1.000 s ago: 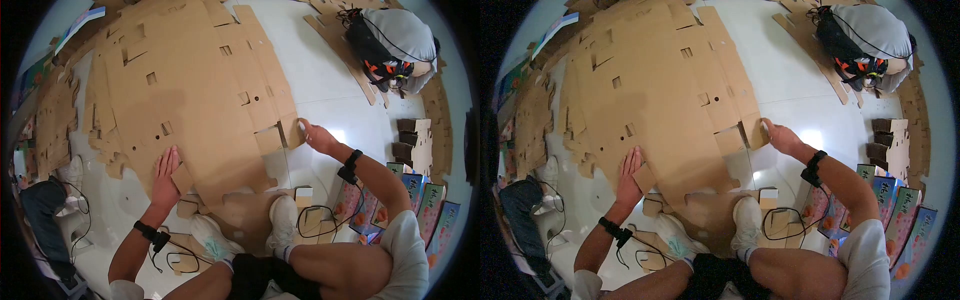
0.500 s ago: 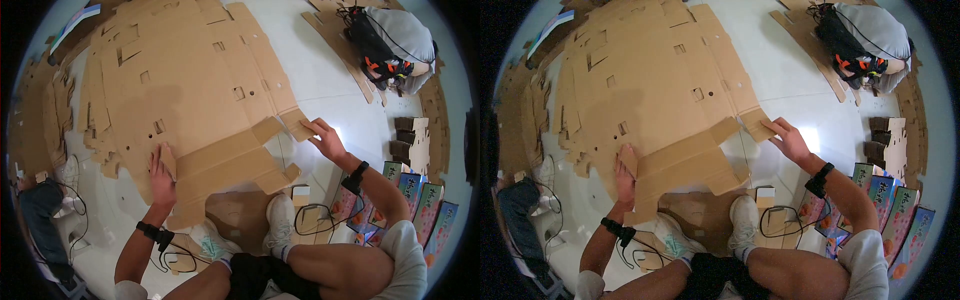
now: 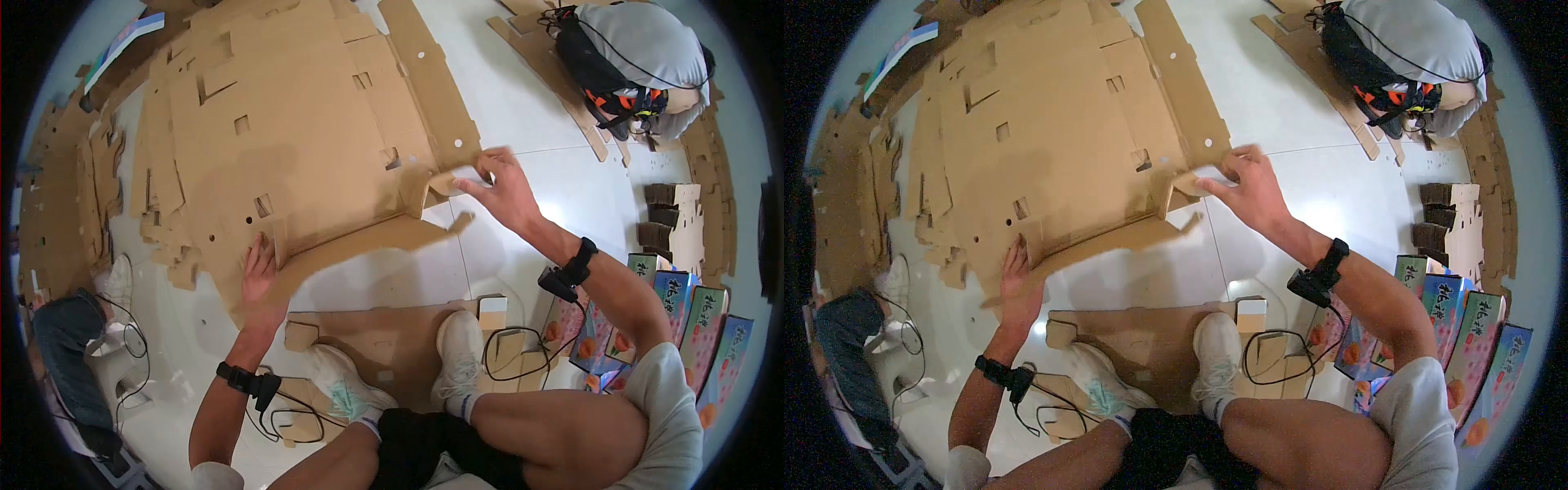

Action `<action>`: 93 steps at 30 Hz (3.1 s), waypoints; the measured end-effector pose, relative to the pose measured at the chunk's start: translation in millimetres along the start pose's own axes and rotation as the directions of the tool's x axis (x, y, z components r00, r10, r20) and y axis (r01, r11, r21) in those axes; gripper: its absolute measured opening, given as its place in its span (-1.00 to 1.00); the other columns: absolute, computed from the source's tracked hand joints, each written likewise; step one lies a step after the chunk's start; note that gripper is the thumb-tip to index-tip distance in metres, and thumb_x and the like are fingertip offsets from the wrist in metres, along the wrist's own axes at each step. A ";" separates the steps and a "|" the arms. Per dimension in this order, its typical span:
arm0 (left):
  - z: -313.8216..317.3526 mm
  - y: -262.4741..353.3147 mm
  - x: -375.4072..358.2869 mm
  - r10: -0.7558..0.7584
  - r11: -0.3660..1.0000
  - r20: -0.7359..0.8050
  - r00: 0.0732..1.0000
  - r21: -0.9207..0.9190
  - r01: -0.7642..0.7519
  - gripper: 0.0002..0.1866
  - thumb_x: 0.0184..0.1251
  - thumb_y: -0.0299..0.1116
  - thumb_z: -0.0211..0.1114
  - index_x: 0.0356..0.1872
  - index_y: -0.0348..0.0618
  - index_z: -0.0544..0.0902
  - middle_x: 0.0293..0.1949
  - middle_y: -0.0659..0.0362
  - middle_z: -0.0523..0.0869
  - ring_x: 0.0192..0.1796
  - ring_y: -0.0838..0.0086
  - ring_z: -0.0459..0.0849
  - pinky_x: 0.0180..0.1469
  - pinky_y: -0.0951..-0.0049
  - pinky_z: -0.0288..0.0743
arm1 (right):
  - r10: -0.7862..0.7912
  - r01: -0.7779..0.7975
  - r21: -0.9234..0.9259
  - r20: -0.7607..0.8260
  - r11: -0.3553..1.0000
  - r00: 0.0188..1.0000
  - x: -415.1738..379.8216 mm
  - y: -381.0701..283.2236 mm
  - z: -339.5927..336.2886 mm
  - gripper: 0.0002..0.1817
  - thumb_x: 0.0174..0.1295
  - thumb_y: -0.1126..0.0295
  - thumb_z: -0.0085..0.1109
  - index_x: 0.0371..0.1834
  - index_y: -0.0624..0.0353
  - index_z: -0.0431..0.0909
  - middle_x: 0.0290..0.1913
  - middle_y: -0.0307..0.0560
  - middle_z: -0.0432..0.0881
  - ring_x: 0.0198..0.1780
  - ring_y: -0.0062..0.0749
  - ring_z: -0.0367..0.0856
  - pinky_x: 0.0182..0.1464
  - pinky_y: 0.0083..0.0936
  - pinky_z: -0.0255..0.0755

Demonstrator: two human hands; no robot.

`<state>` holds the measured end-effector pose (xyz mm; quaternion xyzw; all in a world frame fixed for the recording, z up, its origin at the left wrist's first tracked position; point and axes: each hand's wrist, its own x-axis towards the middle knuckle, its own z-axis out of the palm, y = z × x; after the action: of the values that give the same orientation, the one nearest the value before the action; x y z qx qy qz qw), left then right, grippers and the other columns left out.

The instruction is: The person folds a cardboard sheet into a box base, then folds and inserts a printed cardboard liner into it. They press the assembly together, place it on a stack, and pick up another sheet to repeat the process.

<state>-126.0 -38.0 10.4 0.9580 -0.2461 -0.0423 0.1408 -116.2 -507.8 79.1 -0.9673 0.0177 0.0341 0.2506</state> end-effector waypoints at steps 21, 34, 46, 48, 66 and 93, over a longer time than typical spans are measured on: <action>9.7 26.1 16.0 0.068 0.997 0.079 0.995 0.022 -0.070 -0.64 0.12 -0.39 0.51 -0.06 -0.35 0.76 0.36 -0.02 0.55 0.56 0.00 0.36 0.52 0.04 0.40 | -0.603 0.593 0.146 0.338 0.792 0.723 44.9 -59.5 54.9 -0.56 0.34 0.41 0.33 0.29 0.04 0.56 0.16 0.05 0.60 0.09 0.01 0.62 0.11 -0.08 0.53; 4.0 4.8 -25.7 -0.635 0.725 -0.057 0.771 -0.389 0.568 -0.73 0.44 -0.45 0.40 0.12 -0.10 0.68 0.47 -0.20 0.31 0.55 -0.07 0.22 0.45 0.01 0.42 | -0.062 -0.435 0.688 0.570 0.580 0.819 37.8 -13.7 85.5 0.20 0.31 0.01 0.53 0.77 0.16 -0.17 0.59 0.00 0.32 0.63 -0.21 0.22 0.61 -0.25 0.21; -71.4 60.0 -34.8 -0.134 0.982 -0.033 0.990 -0.142 0.128 -0.44 0.16 -0.69 0.42 0.23 -0.07 0.67 0.38 -0.03 0.43 0.26 0.07 0.63 0.25 0.15 0.61 | -0.139 -0.412 0.682 0.599 0.604 0.788 39.7 -13.2 74.6 0.14 0.39 -0.04 0.44 0.77 0.23 -0.15 0.63 0.04 0.25 0.66 -0.20 0.16 0.65 -0.22 0.11; -69.5 59.6 -26.6 -0.166 0.986 -0.006 0.986 0.005 0.166 -0.36 0.09 -0.64 0.51 0.27 -0.02 0.64 0.32 -0.03 0.44 0.21 0.03 0.64 0.17 0.12 0.66 | -0.081 -0.387 0.660 0.562 0.644 0.823 32.1 -27.6 63.4 0.11 0.43 -0.02 0.40 0.76 0.26 -0.15 0.64 0.06 0.23 0.65 -0.19 0.18 0.65 -0.23 0.12; -58.6 74.8 -54.3 0.129 0.886 -0.201 0.971 -0.416 -0.204 -0.71 0.11 -0.45 0.60 -0.44 -0.17 0.56 -0.29 0.04 0.40 -0.35 0.14 0.50 -0.40 0.33 0.42 | 0.026 -0.778 0.576 0.799 0.249 0.600 -108.6 69.4 37.9 -0.13 0.46 0.32 0.40 0.70 0.15 0.05 0.46 -0.11 0.45 0.48 -0.32 0.45 0.55 -0.25 0.35; -22.0 103.5 -0.3 0.592 0.756 0.276 0.757 0.135 -0.641 -0.55 0.24 -0.40 0.29 0.18 0.19 0.62 -0.14 0.19 0.54 -0.11 0.37 0.74 -0.34 0.38 0.68 | -0.015 -0.390 0.506 0.624 0.769 0.781 -29.5 -8.7 109.9 0.27 0.15 -0.06 0.66 0.67 0.35 -0.05 0.48 0.21 0.38 0.50 0.02 0.44 0.58 -0.21 0.30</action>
<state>-170.6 -119.3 61.5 0.8211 -0.5664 -0.0696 0.0118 -151.4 -446.2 -10.3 -0.7644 0.0505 0.3542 0.5363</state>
